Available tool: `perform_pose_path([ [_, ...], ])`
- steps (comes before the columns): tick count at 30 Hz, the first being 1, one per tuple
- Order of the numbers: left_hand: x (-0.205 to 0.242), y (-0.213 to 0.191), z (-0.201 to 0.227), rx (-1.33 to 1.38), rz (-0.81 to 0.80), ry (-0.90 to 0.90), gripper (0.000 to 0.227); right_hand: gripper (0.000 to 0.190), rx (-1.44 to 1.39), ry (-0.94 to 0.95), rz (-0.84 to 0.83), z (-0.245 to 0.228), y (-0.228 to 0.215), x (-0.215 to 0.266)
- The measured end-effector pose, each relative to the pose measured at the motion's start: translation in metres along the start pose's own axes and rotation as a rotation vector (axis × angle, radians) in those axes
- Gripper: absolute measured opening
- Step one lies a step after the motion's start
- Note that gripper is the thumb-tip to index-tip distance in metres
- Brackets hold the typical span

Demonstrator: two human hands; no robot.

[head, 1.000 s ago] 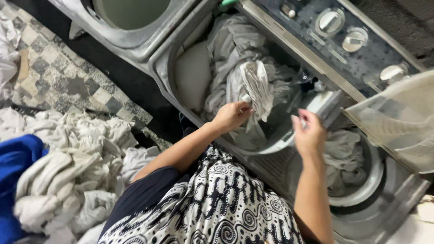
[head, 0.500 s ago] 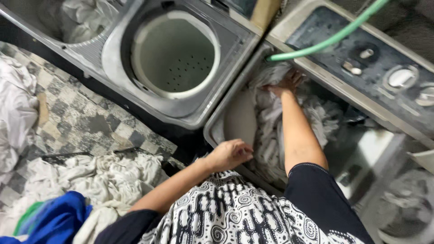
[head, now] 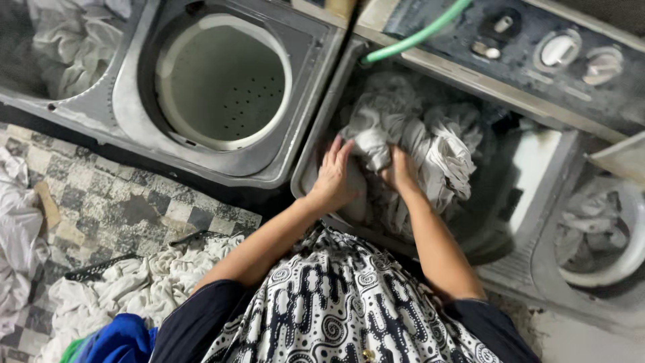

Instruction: The person moves laundry items from one tub to another, presses them down by hand, and rinses clothes under water.

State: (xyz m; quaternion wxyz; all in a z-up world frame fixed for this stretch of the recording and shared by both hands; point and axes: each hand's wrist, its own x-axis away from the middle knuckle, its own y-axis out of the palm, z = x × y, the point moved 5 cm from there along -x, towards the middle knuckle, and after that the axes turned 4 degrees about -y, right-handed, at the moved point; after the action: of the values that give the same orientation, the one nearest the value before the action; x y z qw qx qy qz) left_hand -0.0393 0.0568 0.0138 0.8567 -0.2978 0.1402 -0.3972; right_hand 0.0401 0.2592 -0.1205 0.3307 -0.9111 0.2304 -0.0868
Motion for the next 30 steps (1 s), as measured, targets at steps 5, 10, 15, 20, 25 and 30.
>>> perform_pose_path([
  [5,-0.024,0.044,0.018,-0.354,-0.192,0.04,0.103,0.058,0.119,0.202,0.004,-0.06,-0.07,0.084],
  [10,-0.028,0.093,0.028,0.118,-0.184,-0.003,0.055,0.064,0.14,0.145,0.0,-0.073,-0.12,0.137],
  [15,-0.036,0.089,0.074,0.33,-0.318,-0.147,0.069,0.124,0.041,0.096,0.216,-0.053,-0.157,0.159],
  [20,-0.042,0.089,0.125,0.402,-0.344,0.037,0.082,0.116,0.127,-0.401,0.312,-0.092,-0.144,0.127],
  [25,-0.059,0.033,0.152,0.345,-0.262,0.128,0.071,0.107,0.07,-0.367,0.224,-0.133,-0.114,0.079],
  [30,-0.068,-0.056,0.183,0.559,-0.196,0.229,0.054,0.098,0.072,-0.437,0.205,-0.181,-0.09,0.033],
])
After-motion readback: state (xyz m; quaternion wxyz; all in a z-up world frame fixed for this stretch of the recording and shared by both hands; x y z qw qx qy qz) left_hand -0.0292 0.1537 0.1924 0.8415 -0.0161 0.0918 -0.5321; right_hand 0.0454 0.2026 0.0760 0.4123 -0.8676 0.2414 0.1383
